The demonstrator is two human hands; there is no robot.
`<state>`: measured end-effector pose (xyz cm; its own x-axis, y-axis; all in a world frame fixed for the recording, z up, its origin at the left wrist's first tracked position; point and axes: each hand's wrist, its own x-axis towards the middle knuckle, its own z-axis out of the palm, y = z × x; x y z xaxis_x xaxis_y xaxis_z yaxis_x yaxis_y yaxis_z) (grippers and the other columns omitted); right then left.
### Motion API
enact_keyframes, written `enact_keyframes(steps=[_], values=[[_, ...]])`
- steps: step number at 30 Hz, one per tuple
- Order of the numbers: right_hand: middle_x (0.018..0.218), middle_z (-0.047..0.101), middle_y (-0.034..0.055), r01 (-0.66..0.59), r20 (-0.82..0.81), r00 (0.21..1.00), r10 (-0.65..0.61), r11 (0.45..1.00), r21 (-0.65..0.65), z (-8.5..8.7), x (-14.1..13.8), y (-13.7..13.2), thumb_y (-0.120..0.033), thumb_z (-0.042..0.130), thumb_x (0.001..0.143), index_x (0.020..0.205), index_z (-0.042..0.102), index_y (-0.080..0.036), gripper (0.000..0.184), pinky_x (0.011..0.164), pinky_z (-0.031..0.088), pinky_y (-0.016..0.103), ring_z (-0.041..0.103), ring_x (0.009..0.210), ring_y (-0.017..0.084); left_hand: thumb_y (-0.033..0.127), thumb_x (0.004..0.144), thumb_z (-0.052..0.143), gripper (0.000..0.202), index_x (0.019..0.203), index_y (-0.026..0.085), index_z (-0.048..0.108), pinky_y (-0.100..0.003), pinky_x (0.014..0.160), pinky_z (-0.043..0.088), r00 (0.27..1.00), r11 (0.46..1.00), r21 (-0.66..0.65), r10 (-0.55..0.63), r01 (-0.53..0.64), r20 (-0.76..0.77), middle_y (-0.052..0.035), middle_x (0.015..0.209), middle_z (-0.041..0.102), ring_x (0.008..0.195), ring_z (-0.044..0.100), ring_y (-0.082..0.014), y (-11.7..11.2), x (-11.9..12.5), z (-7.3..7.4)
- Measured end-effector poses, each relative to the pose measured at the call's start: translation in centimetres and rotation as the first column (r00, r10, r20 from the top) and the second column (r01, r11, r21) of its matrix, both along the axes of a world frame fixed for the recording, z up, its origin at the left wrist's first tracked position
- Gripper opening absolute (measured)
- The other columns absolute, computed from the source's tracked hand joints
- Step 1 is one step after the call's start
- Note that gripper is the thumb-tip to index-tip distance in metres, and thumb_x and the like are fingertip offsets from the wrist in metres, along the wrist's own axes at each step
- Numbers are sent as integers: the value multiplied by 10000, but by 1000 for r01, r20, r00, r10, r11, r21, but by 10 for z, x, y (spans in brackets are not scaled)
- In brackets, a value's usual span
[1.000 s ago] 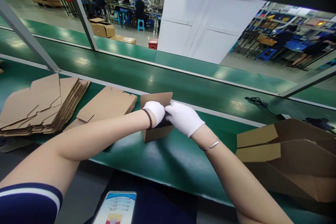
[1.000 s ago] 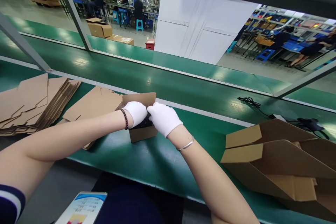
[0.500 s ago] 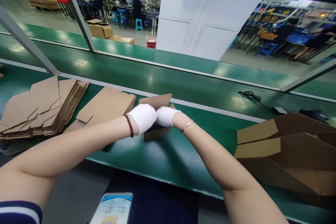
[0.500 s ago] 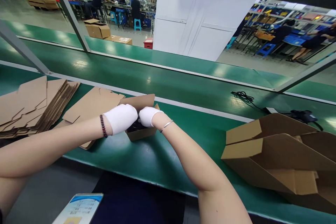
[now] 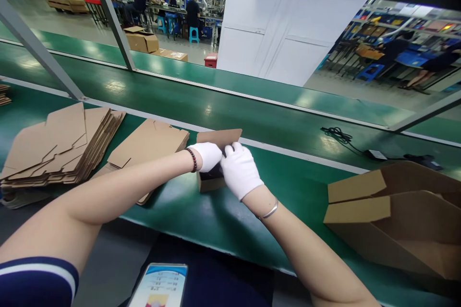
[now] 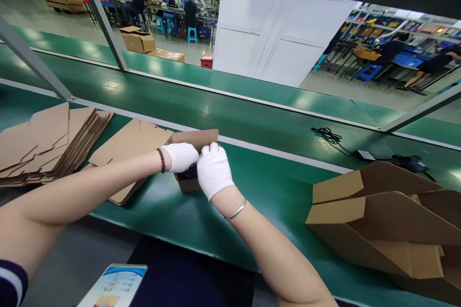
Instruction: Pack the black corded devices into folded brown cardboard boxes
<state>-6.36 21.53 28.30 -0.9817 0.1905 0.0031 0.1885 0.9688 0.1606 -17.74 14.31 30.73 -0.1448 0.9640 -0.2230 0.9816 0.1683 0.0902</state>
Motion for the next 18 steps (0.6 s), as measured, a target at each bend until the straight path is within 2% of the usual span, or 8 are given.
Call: enact_keyframes(steps=[2, 4, 5, 8, 9, 13, 16, 18], values=[[998, 592, 200, 8, 27, 1000, -7, 999, -45, -1, -3, 2, -192, 438, 916, 1011, 684, -93, 281, 730, 443, 383, 513, 987, 327, 118, 769, 596, 139, 731, 173, 718, -315, 683, 516, 998, 997, 42, -65, 64, 23, -69, 700, 690, 679, 672, -224, -15, -2, 1], [976, 612, 180, -12, 97, 995, 22, 995, -100, -1, -8, 7, -263, 484, 915, 1037, 689, -125, 275, 712, 456, 363, 541, 967, 318, 131, 835, 531, 195, 843, 203, 713, -305, 725, 523, 995, 948, 314, -70, 44, 72, -54, 819, 705, 762, 674, -200, -38, -1, -12], [978, 622, 171, -31, 134, 990, 46, 993, -118, -1, -11, 10, -285, 499, 912, 1049, 690, -140, 276, 718, 462, 359, 559, 959, 313, 150, 868, 505, 211, 924, 216, 698, -308, 775, 525, 993, 858, 512, -34, -27, 110, -50, 897, 703, 833, 670, -191, -51, 1, -24], [1005, 658, 154, -97, 261, 954, 146, 977, -190, -2, -23, 16, -294, 465, 931, 1056, 698, -160, 297, 721, 473, 341, 620, 902, 282, 238, 928, 468, 279, 1179, 196, 582, -393, 928, 501, 914, 255, 887, 238, -385, 328, -99, 1121, 648, 1057, 618, -221, -83, 14, -78], [998, 674, 138, -120, 296, 937, 184, 967, -223, -4, -28, 16, -278, 440, 941, 1049, 702, -166, 305, 716, 476, 328, 637, 876, 265, 272, 927, 474, 357, 1271, 191, 518, -444, 968, 481, 929, 216, 911, 200, -352, 312, -129, 1229, 597, 1154, 572, -257, -89, 20, -96], [978, 705, 105, -236, 357, 876, 324, 934, -269, -6, -36, 13, -239, 511, 907, 991, 720, -155, 240, 752, 483, 312, 655, 889, 259, 336, 862, 594, 508, 1322, 174, 451, -553, 1028, 414, 997, 411, 908, 23, -79, 76, -167, 1297, 539, 1281, 449, -347, -79, 33, -138], [1015, 693, 132, -333, 248, 883, 397, 905, -264, 4, -17, 23, -198, 584, 858, 917, 726, -131, 168, 839, 482, 341, 635, 979, 282, 250, 893, 523, 201, 1078, 196, 580, -542, 982, 431, 999, 545, 837, -44, 49, -30, -99, 1046, 640, 1084, 562, -277, -61, 29, -130], [1099, 672, 106, -281, -77, 960, 271, 896, -345, 14, 6, 44, -159, 490, 898, 992, 704, -159, 233, 925, 461, 353, 609, 1050, 246, 225, 901, 494, 122, 958, 181, 592, -523, 954, 442, 996, 604, 793, -80, 81, -41, -79, 953, 641, 978, 575, -233, -54, 22, -121]])
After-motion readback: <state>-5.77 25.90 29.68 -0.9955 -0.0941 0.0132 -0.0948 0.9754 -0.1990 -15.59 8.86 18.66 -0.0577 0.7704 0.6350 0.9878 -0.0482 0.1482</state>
